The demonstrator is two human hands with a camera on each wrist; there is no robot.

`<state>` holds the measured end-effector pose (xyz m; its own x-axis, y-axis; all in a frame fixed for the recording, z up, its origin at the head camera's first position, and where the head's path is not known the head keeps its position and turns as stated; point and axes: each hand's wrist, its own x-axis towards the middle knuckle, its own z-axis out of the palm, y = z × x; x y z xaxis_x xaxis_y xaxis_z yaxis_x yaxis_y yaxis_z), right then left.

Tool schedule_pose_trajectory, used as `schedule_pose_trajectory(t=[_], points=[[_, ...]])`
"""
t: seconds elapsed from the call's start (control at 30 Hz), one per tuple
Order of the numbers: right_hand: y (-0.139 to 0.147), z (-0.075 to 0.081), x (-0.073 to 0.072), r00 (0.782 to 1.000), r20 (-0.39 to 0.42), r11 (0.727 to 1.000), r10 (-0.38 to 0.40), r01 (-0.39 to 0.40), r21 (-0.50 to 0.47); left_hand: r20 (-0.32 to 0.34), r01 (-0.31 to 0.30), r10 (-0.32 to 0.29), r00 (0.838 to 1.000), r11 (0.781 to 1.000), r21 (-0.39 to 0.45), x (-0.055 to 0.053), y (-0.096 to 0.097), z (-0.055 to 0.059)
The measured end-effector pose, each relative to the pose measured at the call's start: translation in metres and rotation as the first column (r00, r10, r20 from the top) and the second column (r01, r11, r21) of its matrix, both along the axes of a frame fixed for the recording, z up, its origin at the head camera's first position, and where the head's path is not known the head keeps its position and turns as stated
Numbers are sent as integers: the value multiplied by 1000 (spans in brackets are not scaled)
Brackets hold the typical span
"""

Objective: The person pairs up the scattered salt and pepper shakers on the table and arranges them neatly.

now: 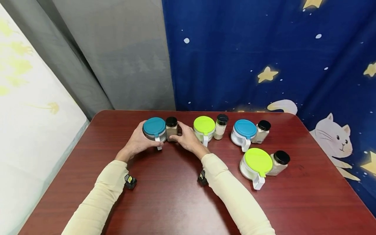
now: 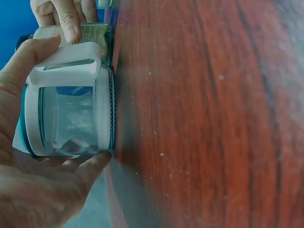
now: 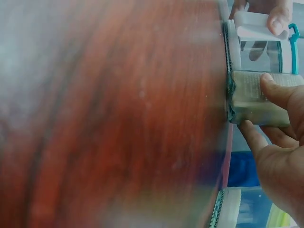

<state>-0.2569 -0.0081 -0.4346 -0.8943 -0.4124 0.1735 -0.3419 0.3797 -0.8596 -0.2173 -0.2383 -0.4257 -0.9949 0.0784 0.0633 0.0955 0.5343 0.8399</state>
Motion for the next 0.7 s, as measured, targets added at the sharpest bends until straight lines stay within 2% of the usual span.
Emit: schedule_pose_trajectory(t=[0.3, 0.47, 0.7], points=[[3, 2, 5, 999, -43, 999, -8, 9, 32, 30, -10, 10, 999, 1000, -11, 4, 1, 3], [5, 5, 9, 997, -82, 997, -4, 10, 72, 22, -13, 13, 1000, 1000, -26, 9, 0, 8], [11, 13, 17, 992, -121, 997, 22, -14, 72, -8, 3, -3, 1000, 1000, -30, 18, 3, 13]])
